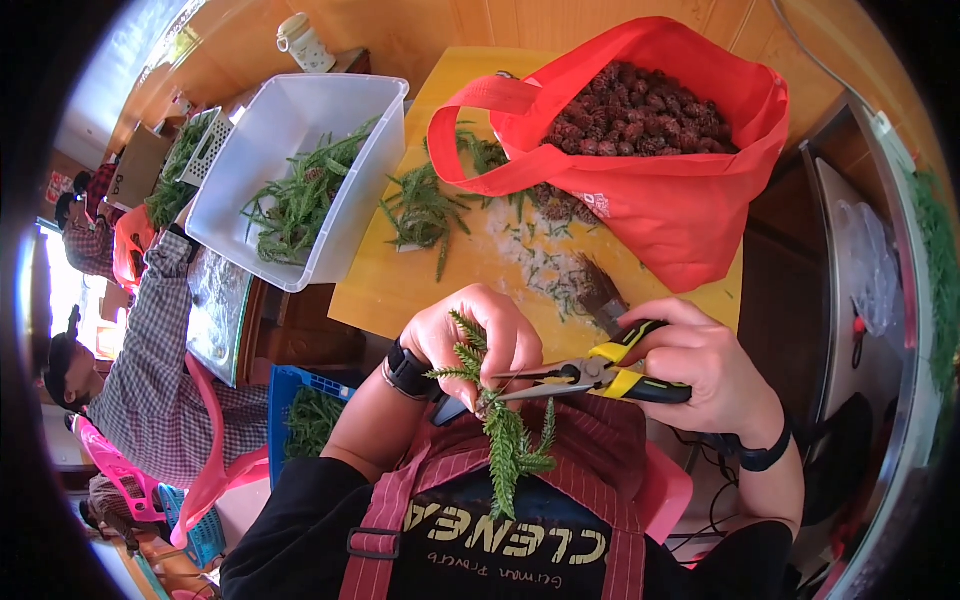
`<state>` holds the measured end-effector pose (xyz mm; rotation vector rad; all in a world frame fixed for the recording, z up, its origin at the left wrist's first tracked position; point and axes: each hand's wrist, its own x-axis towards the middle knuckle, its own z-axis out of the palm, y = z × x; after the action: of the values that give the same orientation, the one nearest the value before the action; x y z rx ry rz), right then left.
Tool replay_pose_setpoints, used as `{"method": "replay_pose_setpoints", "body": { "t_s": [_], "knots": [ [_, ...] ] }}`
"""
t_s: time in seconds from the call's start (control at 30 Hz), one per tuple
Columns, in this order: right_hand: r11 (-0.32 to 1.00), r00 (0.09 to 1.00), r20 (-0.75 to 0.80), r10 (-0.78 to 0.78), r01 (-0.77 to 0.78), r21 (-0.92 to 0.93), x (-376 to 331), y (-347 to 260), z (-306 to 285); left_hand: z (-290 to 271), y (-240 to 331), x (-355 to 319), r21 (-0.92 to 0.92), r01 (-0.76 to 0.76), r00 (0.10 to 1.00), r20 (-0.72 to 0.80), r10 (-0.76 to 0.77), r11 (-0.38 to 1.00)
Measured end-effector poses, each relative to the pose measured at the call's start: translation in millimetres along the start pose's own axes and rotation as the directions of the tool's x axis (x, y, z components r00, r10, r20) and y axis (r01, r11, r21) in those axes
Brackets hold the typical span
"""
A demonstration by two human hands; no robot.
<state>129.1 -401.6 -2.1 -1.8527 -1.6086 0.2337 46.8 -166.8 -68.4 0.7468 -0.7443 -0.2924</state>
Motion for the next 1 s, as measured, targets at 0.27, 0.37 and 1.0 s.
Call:
{"method": "replay_pose_setpoints", "body": {
  "t_s": [0.27,0.37,1.0],
  "knots": [
    [0.998,0.998,-0.01,-0.066,0.066,0.011,2.5,3.0,5.2,-0.2,0.3,1.1,-0.052,0.037,0.998,0.047,-0.035,0.998],
    [0.995,0.995,-0.046,-0.094,0.093,-0.029,2.1,1.1,7.0,1.5,0.8,0.8,-0.059,0.038,0.998,0.054,-0.035,0.998],
    [0.961,0.959,-0.23,0.168,-0.211,-0.18,-12.4,-10.2,1.4,13.8,25.0,-5.1,0.548,0.231,0.839,-0.531,0.121,0.804]
  ]
}}
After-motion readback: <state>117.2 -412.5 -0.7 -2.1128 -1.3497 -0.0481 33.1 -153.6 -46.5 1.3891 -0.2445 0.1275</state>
